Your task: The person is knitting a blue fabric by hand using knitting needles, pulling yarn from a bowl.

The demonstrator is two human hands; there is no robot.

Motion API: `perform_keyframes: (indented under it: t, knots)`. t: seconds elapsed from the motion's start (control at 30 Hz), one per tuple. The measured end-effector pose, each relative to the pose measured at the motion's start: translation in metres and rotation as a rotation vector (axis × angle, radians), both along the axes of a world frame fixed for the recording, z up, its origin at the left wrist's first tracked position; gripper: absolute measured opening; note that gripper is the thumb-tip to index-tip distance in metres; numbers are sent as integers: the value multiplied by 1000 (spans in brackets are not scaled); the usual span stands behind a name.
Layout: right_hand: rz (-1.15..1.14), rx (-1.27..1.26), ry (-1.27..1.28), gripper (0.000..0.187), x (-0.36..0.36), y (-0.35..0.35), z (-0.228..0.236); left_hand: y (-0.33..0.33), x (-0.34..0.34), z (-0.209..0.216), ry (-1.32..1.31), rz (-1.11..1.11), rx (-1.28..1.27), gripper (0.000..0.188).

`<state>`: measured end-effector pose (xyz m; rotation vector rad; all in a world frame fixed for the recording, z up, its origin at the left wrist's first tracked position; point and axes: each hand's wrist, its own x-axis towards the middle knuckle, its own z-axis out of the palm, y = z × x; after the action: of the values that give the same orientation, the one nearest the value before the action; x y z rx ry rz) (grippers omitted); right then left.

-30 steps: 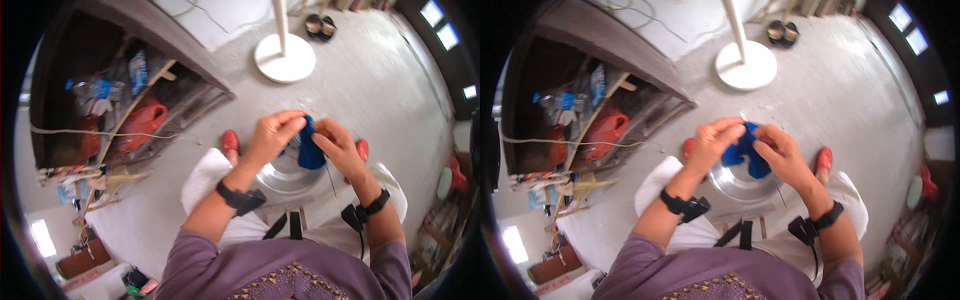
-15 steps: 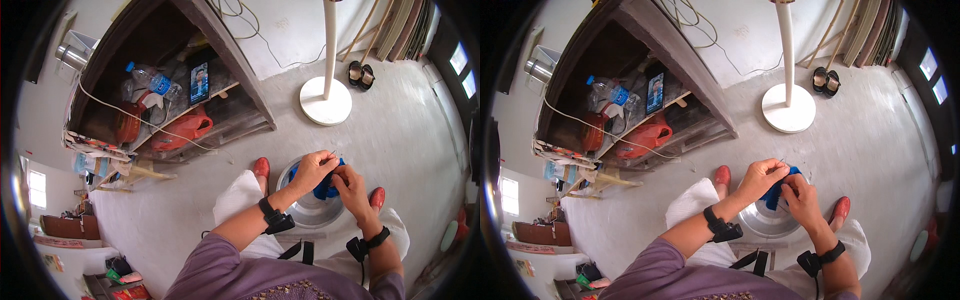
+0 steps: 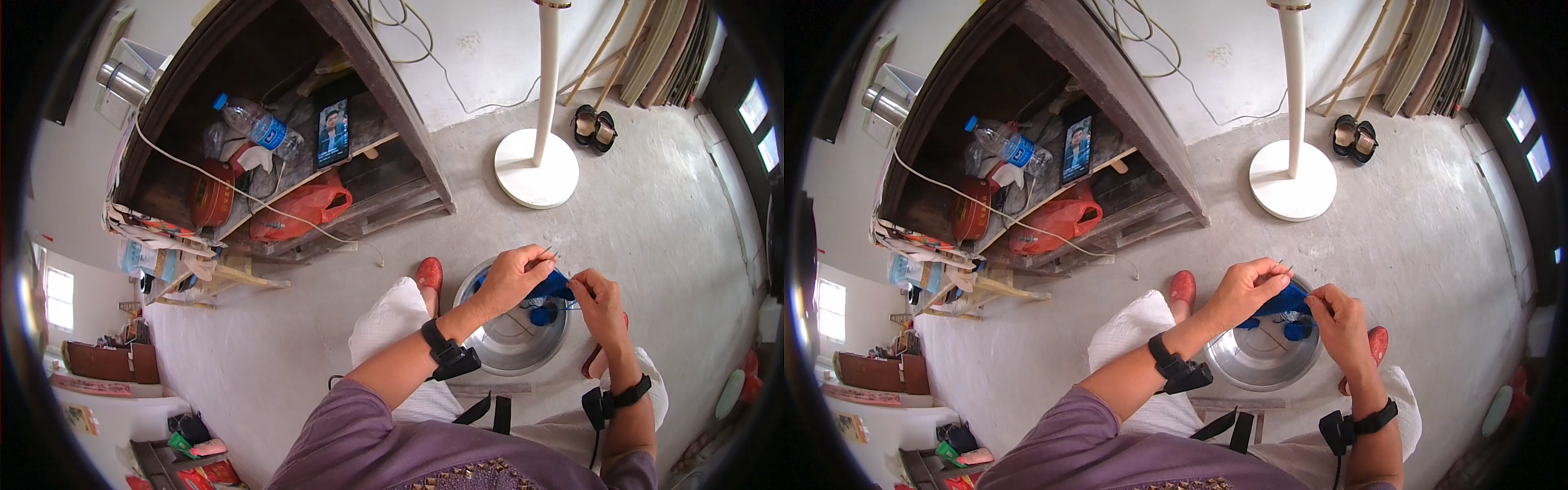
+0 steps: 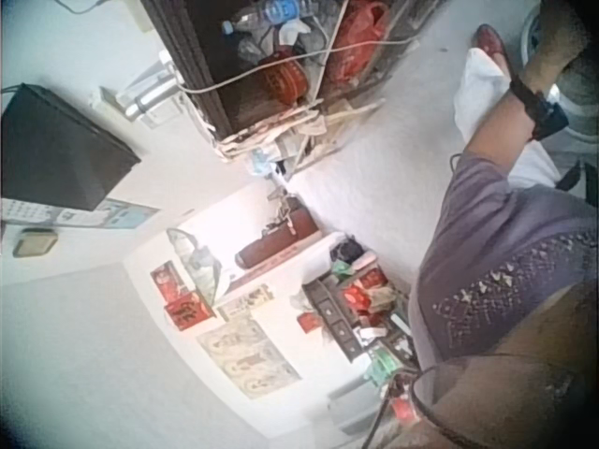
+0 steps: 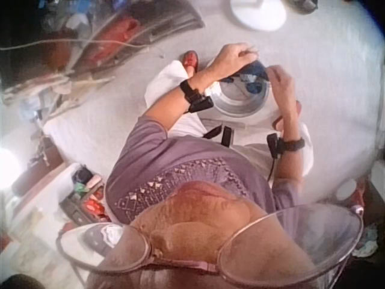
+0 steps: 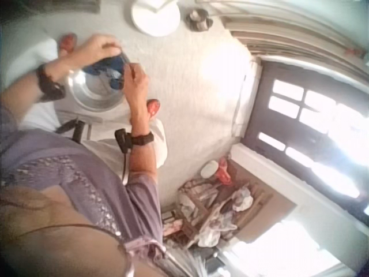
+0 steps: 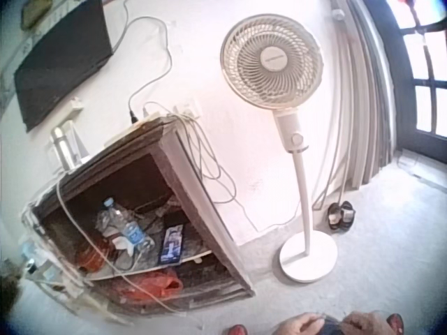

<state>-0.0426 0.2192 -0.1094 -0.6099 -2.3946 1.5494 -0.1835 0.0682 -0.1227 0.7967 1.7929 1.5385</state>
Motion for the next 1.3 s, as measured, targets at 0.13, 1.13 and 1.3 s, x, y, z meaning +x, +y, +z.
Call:
perform_keyframes:
  t: [0.13, 1.13, 1.3]
  knots:
    - [6, 26, -19, 12, 1, 3, 0, 0, 1, -4, -87, -5, 69, 22]
    - [3, -171, 133, 3, -1, -5, 5, 0, 9, 4, -133, -246, 93, 16]
    - [2, -93, 139, 2, 0, -7, 11, 1, 10, 9, -156, -225, 89, 17]
